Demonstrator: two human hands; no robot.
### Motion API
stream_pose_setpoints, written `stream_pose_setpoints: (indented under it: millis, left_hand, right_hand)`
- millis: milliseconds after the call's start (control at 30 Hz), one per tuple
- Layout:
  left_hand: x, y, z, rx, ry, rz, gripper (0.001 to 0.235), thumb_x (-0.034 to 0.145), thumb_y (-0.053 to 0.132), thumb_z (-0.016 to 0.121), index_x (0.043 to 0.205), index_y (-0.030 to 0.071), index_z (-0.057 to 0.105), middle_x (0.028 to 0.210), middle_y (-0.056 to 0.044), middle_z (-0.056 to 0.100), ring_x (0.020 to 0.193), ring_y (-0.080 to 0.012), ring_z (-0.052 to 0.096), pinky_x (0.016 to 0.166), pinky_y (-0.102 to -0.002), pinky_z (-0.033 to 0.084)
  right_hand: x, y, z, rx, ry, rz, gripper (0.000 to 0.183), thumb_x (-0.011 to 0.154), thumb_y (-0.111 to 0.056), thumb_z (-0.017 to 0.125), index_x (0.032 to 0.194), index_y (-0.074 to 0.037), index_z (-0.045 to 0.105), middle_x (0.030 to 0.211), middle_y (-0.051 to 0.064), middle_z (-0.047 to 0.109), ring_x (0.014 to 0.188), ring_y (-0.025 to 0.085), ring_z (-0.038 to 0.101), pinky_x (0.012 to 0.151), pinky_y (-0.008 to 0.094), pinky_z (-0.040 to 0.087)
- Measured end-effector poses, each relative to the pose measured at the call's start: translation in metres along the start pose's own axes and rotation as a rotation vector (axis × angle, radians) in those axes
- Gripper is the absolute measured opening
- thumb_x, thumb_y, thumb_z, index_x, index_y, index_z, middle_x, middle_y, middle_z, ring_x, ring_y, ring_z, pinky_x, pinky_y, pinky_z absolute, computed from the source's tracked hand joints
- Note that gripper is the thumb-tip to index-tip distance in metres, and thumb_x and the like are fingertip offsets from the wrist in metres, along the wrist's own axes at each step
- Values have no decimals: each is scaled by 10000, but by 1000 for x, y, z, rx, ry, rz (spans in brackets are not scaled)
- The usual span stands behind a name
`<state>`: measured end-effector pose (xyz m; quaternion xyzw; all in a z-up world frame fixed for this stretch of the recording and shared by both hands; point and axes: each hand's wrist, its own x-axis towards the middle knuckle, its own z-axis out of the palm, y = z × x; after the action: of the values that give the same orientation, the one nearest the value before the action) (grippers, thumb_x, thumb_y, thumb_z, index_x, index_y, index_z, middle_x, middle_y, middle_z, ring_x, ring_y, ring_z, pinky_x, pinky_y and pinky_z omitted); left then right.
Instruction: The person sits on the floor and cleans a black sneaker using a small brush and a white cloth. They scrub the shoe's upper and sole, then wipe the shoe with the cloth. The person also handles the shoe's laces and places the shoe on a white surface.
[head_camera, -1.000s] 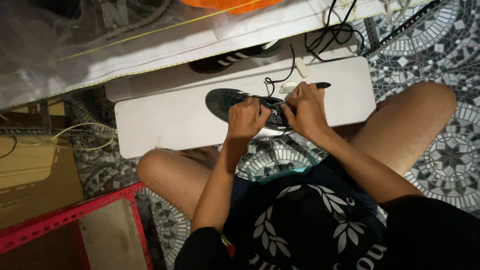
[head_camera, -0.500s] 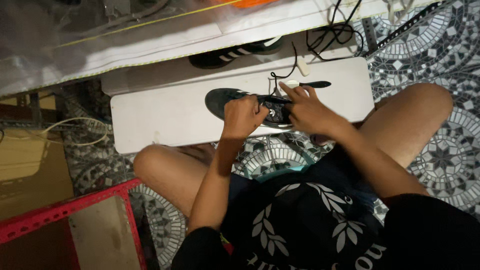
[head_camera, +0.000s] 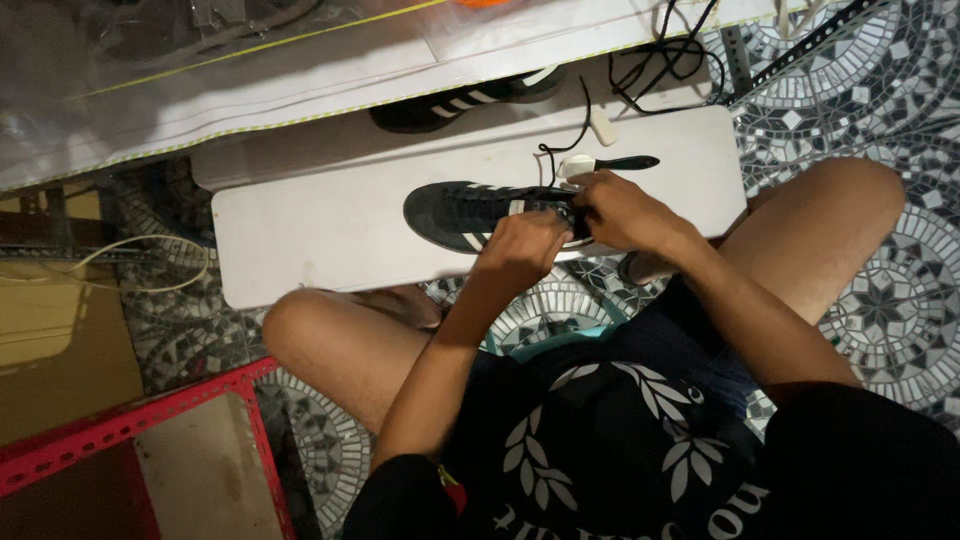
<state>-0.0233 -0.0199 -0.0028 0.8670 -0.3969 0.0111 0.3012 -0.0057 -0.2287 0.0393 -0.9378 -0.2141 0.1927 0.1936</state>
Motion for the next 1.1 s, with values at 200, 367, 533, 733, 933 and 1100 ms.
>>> stream_pose_setpoints:
  millis: [200,367,533,733,933,1100]
  left_hand:
    - [-1,23,-69,-778,-155,-154,288,1013,328,633,917,70,716,796,-114,660,753,-247,627,741,-402,501]
    - [-36,-9,-102,-1391,57,-151,170,989,239,692,869,121,667,819,-27,647,709,-97,565,679,-238,468]
    - [-65,-74,-125,-1823,510,-29,376,1075,297,468,780,89,365,850,-222,510,477,-104,394,425,-196,339]
    - [-60,-100,-113,-673,1005,-865,298,982,380,737,1015,85,732,742,-21,657,599,-75,587,514,-205,483]
    - [-46,-55,-110,177,305,-580,503,790,294,855,1111,-42,660,993,-249,646,946,-481,629,744,-633,524]
    - [-63,-102,-60,176,-356,-690,905,809,522,738,1550,97,441,1441,-222,540,1380,-425,463,999,-645,459]
  right_hand:
    - [-2,-9,0,26,35,110,396,841,-88,687,1193,94,681,1207,299,682,1094,501,677,884,577,570]
    - [8,26,30,-7,94,17,315,796,-100,701,1078,30,752,1218,249,704,1034,490,699,828,559,590]
    - [-1,3,24,-115,138,46,283,774,-72,679,1027,-13,792,1270,188,706,989,463,721,830,543,611]
    - [-6,-13,1,-200,240,73,254,838,-107,726,1084,-61,678,1268,121,576,933,452,722,769,591,624]
    - [33,38,28,-256,-17,355,299,765,-326,762,810,-31,741,826,194,761,782,449,769,613,562,601]
    - [70,31,41,-415,-142,375,179,699,-61,770,862,7,801,774,209,760,750,440,767,590,538,601]
